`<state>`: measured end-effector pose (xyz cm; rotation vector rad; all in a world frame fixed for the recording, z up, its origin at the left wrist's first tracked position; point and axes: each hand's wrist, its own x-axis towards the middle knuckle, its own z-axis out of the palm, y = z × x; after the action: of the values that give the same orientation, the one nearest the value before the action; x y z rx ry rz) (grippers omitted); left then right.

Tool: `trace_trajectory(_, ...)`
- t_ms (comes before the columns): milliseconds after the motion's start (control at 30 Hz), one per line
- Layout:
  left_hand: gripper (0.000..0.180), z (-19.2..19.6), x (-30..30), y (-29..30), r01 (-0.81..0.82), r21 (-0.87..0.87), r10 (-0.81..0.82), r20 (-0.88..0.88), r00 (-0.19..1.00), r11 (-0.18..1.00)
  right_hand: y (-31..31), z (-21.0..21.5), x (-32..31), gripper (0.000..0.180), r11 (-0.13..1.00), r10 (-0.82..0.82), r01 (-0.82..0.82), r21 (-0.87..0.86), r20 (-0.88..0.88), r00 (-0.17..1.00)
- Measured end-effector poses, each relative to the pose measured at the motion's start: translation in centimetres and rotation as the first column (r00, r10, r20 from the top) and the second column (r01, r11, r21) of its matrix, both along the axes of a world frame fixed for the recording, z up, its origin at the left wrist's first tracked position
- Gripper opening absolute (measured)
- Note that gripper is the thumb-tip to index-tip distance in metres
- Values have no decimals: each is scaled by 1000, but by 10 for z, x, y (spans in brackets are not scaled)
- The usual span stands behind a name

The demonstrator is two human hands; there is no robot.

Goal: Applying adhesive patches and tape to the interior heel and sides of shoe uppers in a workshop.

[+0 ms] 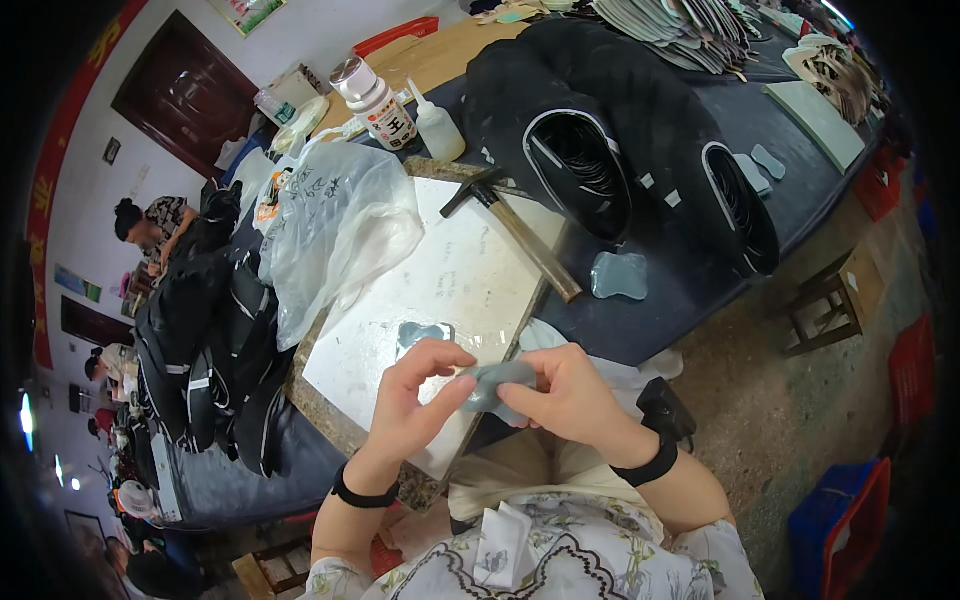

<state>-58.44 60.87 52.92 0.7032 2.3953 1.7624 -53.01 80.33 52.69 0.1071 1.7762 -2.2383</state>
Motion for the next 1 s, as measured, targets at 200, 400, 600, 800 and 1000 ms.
trace_trajectory(200,3,5,-6,6,13,-72,-15,-33,999,997,8,2,-1,12,995,93,-94,23,2,996)
trace_trajectory(400,9,9,-5,12,-87,128,32,381,924,988,13,-11,3,13,999,11,-11,-40,6,1000)
trace_trajectory(600,11,9,-20,-4,146,-14,-130,378,916,989,37,-23,16,11,991,-92,89,-97,-25,995)
trace_trajectory(800,9,39,-68,72,85,-196,-156,-381,912,977,74,-43,37,9,894,-370,363,-262,26,929)
trace_trajectory(1000,25,-27,-119,177,223,-562,-535,-484,692,796,78,-32,40,11,802,-493,468,-371,30,870)
